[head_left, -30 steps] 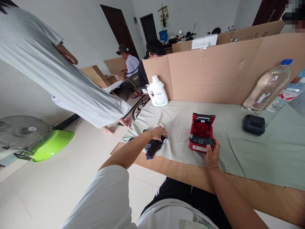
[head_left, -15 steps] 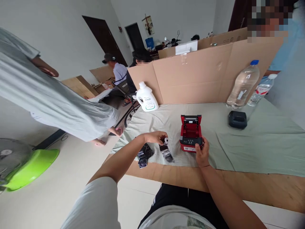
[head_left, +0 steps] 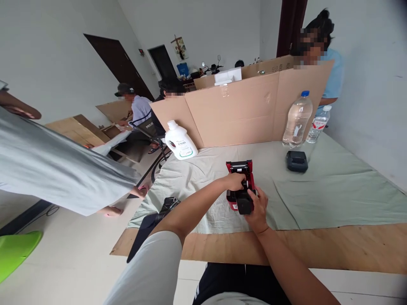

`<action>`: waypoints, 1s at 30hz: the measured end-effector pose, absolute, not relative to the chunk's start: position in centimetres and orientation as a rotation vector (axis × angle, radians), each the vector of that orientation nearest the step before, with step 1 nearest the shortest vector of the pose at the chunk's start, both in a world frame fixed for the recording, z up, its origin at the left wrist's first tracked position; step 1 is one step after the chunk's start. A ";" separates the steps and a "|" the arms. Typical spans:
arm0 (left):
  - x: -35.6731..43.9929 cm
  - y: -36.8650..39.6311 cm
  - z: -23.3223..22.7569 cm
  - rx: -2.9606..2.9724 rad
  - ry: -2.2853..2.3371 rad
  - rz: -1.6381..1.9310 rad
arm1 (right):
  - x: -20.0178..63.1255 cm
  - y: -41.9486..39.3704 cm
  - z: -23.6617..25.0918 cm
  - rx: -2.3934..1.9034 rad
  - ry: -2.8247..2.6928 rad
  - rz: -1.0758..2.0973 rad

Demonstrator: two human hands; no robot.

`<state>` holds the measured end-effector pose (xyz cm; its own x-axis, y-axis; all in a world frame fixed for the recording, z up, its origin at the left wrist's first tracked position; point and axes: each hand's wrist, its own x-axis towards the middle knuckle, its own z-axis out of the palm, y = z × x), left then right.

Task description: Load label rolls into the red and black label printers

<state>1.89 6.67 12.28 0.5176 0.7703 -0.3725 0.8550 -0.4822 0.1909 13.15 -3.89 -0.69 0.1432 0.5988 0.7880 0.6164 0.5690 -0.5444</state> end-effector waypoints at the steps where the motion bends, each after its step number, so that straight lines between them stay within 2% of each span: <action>1: 2.1 6.8 12.0 2.437 1.372 -0.391 | 13.1 -4.1 -0.5 -1.082 -1.526 -0.016; 15: 3.8 7.2 11.0 2.504 1.460 -0.566 | 13.1 -4.4 0.1 -1.085 -1.547 0.039; 25: 3.2 7.1 10.0 2.540 1.477 -0.367 | 13.1 -4.4 0.0 -1.089 -1.554 0.005; 30: 1.1 6.2 11.1 2.549 1.222 0.100 | 13.1 -4.5 0.0 -1.071 -1.552 0.017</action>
<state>1.06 6.18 11.07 0.6336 0.7705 -0.0707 0.7486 -0.5874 0.3076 13.07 -4.45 0.04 0.1125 0.6208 0.7758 0.6034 0.5777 -0.5497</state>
